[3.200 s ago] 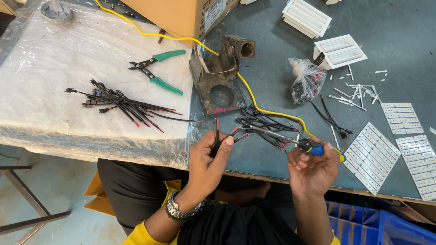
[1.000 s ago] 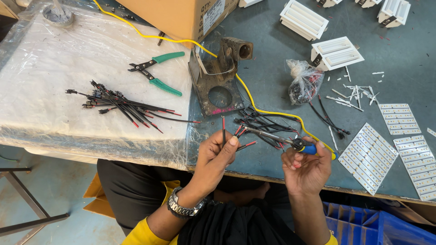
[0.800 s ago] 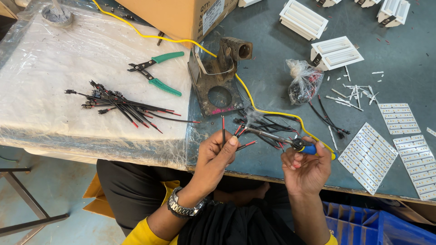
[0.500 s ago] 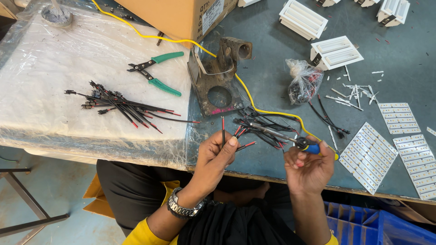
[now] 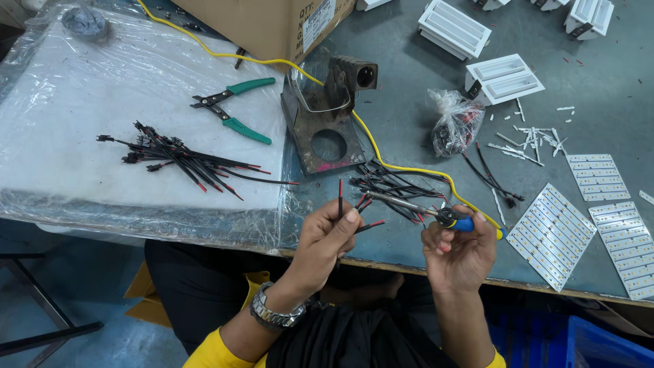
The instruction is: The person strips insulation from the ends of black wires with red conductors using wire cutters, then applies flux from a small tin to the exposed strands. The person then uses a soldering iron to tin the wire ends. Finished wires are placed on the table.
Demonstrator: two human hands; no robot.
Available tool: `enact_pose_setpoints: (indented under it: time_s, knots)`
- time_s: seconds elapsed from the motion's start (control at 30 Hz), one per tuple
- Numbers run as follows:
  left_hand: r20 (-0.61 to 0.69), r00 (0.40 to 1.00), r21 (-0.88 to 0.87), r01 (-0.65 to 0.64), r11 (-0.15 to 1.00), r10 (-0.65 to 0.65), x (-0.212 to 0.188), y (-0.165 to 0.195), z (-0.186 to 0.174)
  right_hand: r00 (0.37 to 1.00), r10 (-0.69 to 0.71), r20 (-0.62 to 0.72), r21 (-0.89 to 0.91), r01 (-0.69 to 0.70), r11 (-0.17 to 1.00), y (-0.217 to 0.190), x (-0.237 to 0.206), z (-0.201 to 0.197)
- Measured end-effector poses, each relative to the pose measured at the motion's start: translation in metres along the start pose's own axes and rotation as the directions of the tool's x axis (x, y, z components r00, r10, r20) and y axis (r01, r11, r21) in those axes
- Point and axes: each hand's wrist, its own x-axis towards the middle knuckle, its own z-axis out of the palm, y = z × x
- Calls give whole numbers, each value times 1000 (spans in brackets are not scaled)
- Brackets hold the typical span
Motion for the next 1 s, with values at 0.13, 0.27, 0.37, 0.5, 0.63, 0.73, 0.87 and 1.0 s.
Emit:
enact_pose_setpoints:
  time_s: [0.13, 0.27, 0.37, 0.5, 0.63, 0.73, 0.87, 1.0]
  knots:
    - [-18, 1000, -31, 15, 999, -15, 1, 1, 0, 1000, 7, -11, 8, -6, 1000, 0, 0, 0]
    - [-27, 999, -48, 36, 998, -38, 2, 1, 0, 1000, 9, 2, -3, -9, 1000, 1, 0, 0]
    - [-29, 998, -64, 55, 996, -57, 2, 1, 0, 1000, 3, -1, -15, -3, 1000, 1, 0, 0]
    - [-17, 996, -106, 89, 990, -91, 1, 2, -1, 1000, 9, -4, 0, -9, 1000, 1, 0, 1]
    - [-11, 996, -129, 91, 987, -93, 1, 2, -2, 1000, 6, 1, -8, -6, 1000, 2, 0, 1]
    - [-3, 996, -125, 85, 989, -86, 1, 1, -2, 1000, 5, 2, 3, -5, 1000, 1, 1, 0]
    - [-26, 995, -112, 92, 989, -96, 1, 0, -1, 1000, 6, 0, 17, -6, 1000, 1, 2, -1]
    - [-24, 994, -119, 106, 987, -109, 1, 0, 0, 1000, 5, 3, 2, -5, 1000, 2, 2, -2]
